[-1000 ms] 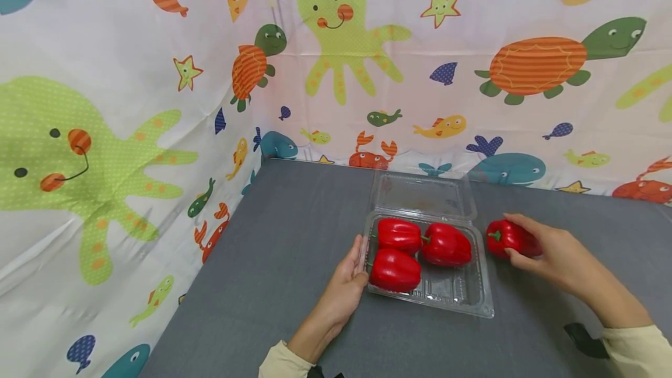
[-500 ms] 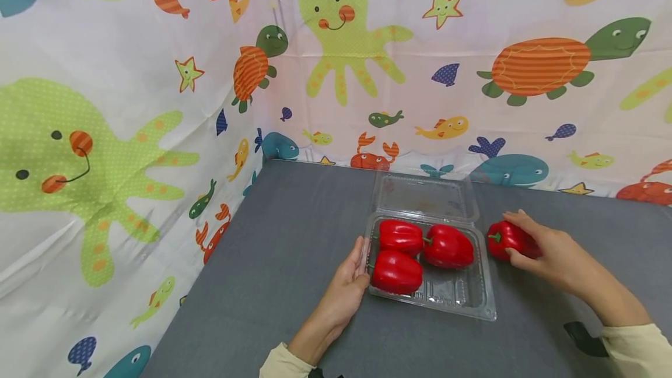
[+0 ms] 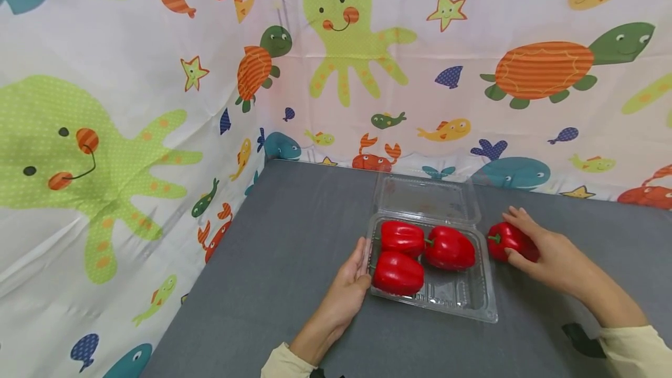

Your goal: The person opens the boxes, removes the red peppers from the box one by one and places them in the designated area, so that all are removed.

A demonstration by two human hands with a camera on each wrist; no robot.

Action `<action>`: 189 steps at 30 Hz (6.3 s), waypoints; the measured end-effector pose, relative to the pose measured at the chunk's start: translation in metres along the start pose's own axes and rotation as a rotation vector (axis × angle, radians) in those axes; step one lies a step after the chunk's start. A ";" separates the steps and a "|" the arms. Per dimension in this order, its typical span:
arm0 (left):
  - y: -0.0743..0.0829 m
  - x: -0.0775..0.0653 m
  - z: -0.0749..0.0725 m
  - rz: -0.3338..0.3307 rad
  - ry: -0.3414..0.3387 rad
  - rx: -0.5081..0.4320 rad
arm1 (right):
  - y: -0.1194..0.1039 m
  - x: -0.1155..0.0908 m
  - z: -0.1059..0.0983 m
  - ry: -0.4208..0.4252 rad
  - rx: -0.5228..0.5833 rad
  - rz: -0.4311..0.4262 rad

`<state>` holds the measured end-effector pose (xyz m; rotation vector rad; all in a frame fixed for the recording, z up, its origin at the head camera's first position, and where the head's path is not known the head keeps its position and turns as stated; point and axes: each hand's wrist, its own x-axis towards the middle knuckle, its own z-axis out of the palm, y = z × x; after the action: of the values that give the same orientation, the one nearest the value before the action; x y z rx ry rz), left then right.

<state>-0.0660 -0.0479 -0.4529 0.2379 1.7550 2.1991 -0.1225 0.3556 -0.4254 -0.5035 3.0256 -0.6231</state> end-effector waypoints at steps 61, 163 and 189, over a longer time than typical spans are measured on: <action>-0.001 0.002 0.001 0.031 -0.008 0.027 | -0.095 0.015 0.041 0.036 0.027 -0.144; -0.002 -0.003 0.007 0.022 -0.007 -0.004 | -0.110 -0.022 0.009 0.229 -0.314 -0.180; -0.004 -0.001 0.009 0.012 0.014 -0.012 | -0.081 -0.032 -0.001 0.305 -0.258 -0.137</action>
<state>-0.0613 -0.0398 -0.4545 0.2317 1.7513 2.2245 -0.0668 0.2957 -0.3943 -0.6868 3.4081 -0.3395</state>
